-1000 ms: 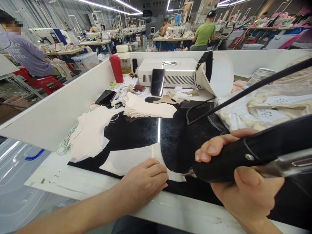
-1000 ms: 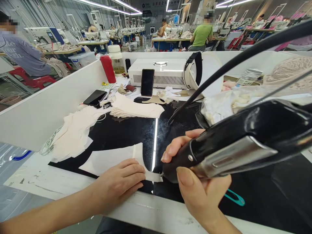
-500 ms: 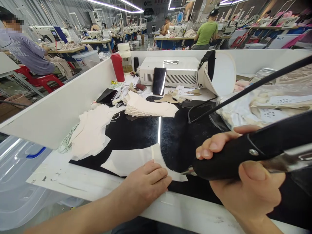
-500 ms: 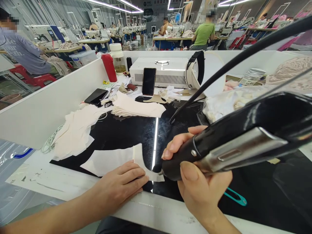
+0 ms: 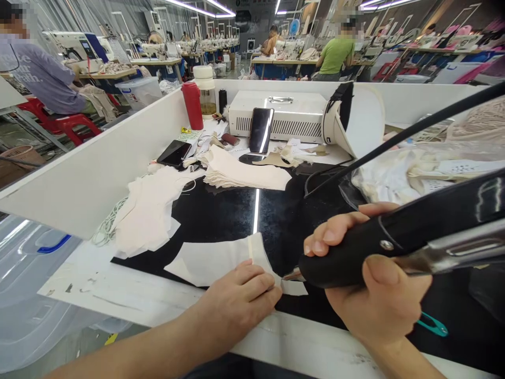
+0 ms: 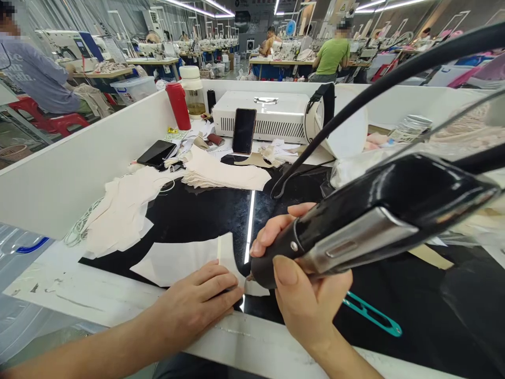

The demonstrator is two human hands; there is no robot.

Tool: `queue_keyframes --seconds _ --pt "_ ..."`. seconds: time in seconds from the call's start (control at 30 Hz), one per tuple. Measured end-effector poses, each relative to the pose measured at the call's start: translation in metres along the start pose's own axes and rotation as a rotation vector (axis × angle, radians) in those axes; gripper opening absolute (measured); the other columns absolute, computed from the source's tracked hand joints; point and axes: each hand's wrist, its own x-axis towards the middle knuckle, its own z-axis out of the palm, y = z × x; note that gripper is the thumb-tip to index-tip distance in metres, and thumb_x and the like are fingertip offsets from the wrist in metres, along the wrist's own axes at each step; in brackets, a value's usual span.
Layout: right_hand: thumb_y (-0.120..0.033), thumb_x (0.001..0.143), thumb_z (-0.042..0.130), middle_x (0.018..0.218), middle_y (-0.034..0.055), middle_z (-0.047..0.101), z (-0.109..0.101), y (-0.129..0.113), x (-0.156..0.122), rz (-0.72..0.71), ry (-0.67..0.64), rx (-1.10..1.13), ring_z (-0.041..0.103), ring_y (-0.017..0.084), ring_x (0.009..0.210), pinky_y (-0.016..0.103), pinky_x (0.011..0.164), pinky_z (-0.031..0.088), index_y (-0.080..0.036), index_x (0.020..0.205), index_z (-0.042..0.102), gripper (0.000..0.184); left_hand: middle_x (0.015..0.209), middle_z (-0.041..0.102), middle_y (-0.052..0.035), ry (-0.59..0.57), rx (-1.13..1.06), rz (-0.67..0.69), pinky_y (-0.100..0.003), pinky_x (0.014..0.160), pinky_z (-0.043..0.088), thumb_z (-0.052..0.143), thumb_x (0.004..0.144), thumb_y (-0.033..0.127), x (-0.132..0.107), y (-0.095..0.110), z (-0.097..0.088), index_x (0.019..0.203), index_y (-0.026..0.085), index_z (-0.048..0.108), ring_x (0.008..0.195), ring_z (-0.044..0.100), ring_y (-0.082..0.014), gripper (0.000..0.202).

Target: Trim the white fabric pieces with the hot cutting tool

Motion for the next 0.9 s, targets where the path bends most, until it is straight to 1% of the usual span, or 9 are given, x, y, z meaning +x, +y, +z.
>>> queue_keyframes --seconds 0.1,0.23,0.33,0.47,0.6,0.73,0.83,0.9 --pt "-0.047 0.087 0.1 0.077 -0.0049 0.07 0.0 -0.002 0.001 0.009 -0.007 -0.015 0.069 0.019 0.061 0.035 0.058 0.063 -0.029 0.111 0.072 0.041 0.112 0.079 -0.0088 -0.016 -0.017 -0.008 -0.044 0.118 0.066 0.053 0.122 0.012 -0.002 0.0 0.001 0.132 0.008 0.073 0.106 0.075 -0.0231 0.022" --pt "-0.045 0.08 0.104 0.076 -0.0053 0.07 -0.006 -0.008 0.004 0.022 0.036 0.041 0.067 0.018 0.059 0.033 0.054 0.062 -0.029 0.109 0.075 0.044 0.112 0.078 -0.0081 -0.04 -0.015 -0.024 -0.045 0.121 0.065 0.053 0.122 0.012 -0.004 -0.001 0.003 0.131 0.01 0.073 0.106 0.074 -0.0226 0.022" --pt "-0.045 0.078 0.105 0.075 -0.006 0.068 -0.011 -0.01 0.004 0.007 0.051 0.044 0.066 0.018 0.058 0.033 0.054 0.061 -0.03 0.109 0.075 0.045 0.112 0.077 -0.0085 -0.037 -0.023 -0.027 -0.044 0.122 0.064 0.055 0.121 0.012 -0.004 -0.001 0.002 0.129 0.01 0.073 0.107 0.075 -0.0226 0.02" --pt "-0.047 0.076 0.107 0.075 -0.0052 0.07 -0.012 -0.009 0.003 -0.001 0.065 0.04 0.066 0.018 0.058 0.033 0.053 0.06 -0.029 0.108 0.076 0.047 0.113 0.078 -0.0096 -0.03 -0.03 -0.031 -0.046 0.123 0.064 0.055 0.121 0.011 -0.004 0.0 0.0 0.13 0.01 0.073 0.108 0.075 -0.0225 0.02" --pt "-0.045 0.08 0.106 0.077 -0.0045 0.072 -0.012 -0.008 0.002 0.003 0.057 0.02 0.068 0.018 0.06 0.033 0.055 0.062 -0.028 0.109 0.076 0.045 0.116 0.08 -0.0103 -0.053 -0.016 -0.031 -0.046 0.122 0.065 0.055 0.12 0.011 -0.006 -0.001 -0.003 0.133 0.012 0.073 0.11 0.077 -0.0225 0.022" --pt "-0.045 0.079 0.107 0.076 -0.0047 0.071 -0.011 -0.009 0.001 0.035 0.067 0.056 0.068 0.017 0.059 0.032 0.054 0.062 -0.029 0.108 0.077 0.045 0.117 0.08 -0.0097 -0.061 -0.025 -0.036 -0.044 0.124 0.064 0.057 0.12 0.01 -0.007 -0.001 -0.005 0.133 0.011 0.073 0.113 0.077 -0.0221 0.021" --pt "-0.045 0.082 0.106 0.075 -0.0043 0.07 -0.009 -0.01 -0.005 0.032 0.044 0.107 0.068 0.017 0.059 0.031 0.054 0.062 -0.03 0.11 0.077 0.043 0.115 0.08 -0.0086 -0.059 -0.037 -0.038 -0.043 0.125 0.063 0.053 0.122 0.012 -0.005 0.0 -0.007 0.132 0.011 0.074 0.112 0.077 -0.0217 0.023" --pt "-0.045 0.082 0.106 0.076 -0.0036 0.072 -0.008 -0.01 -0.01 0.033 0.025 0.118 0.068 0.017 0.061 0.031 0.056 0.063 -0.029 0.114 0.077 0.046 0.114 0.08 -0.0084 -0.069 -0.029 -0.04 -0.043 0.124 0.064 0.049 0.123 0.013 -0.004 0.0 -0.009 0.132 0.011 0.074 0.112 0.077 -0.0218 0.026"
